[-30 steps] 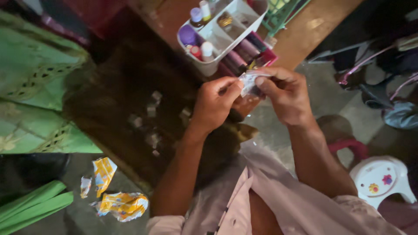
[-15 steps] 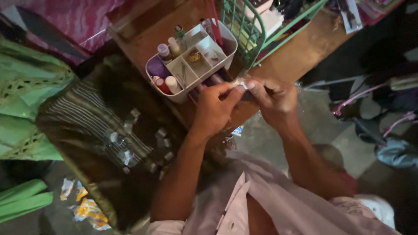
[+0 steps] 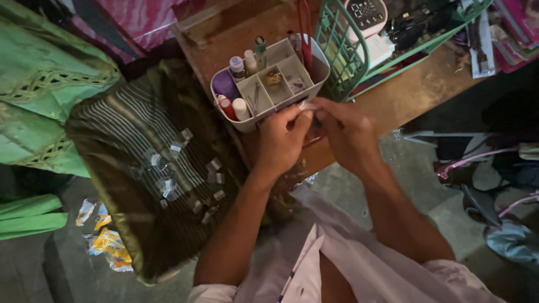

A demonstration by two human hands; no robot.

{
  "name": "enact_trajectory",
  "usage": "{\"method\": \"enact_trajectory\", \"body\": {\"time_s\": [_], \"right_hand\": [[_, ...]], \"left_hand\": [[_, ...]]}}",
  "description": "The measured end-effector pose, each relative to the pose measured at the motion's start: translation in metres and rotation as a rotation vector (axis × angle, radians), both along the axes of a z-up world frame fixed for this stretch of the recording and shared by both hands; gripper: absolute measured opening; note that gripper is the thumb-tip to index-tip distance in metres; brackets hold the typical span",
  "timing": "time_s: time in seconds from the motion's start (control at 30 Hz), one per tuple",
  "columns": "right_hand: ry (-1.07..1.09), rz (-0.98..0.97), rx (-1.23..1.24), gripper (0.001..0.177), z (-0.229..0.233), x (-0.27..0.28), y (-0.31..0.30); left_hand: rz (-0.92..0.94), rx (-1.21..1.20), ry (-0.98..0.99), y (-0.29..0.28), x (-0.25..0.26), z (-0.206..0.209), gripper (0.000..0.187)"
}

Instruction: The person repeatedly picks up small wrapped items from a striped cushion, unwraps them, and places them into compartments of a white organizer on a wooden table. The person also handles a beaded bracelet, placing it into the organizer. The task continues with repeated unwrapping and sorting of small items.

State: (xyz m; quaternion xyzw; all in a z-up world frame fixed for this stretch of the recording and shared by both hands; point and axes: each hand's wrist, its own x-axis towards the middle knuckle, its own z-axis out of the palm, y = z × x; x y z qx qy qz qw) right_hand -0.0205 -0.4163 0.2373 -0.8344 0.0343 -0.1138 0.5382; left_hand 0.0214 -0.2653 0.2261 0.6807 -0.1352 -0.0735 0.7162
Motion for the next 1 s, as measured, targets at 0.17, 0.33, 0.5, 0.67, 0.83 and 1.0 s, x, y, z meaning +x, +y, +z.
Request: {"method": "enact_trajectory", "body": {"time_s": [0.17,0.33,0.5,0.67,0.83,1.0], "right_hand": [[0.083,0.153,0.287,0.034,-0.004,0.012,0.010],[-0.018,0.190,0.317,0.032,-0.012,0.009,0.009],[0.017,0.045,0.430,0.020,-0.018,0.010,0.004],[0.014,0.012,0.473,0.015,-0.016,0.011,0.003],[-0.125,-0.152,0.294,0.008,-0.008,0.032,0.006],[-0.394,-0.273,-0.312,0.012,-0.007,0.060,0.013]], "left_hand": [[0.052,0.161,-0.044,0.009,-0.001,-0.003,0.029],[0.020,-0.054,-0.044,0.013,0.001,-0.011,0.033],[-0.007,-0.248,0.246,0.013,0.004,-0.016,0.033],[0.046,-0.144,0.164,0.017,0.008,-0.009,0.033],[0.287,0.203,-0.345,0.026,0.013,0.011,0.024],[0.400,0.322,-0.486,0.025,0.013,0.023,0.021]]}}
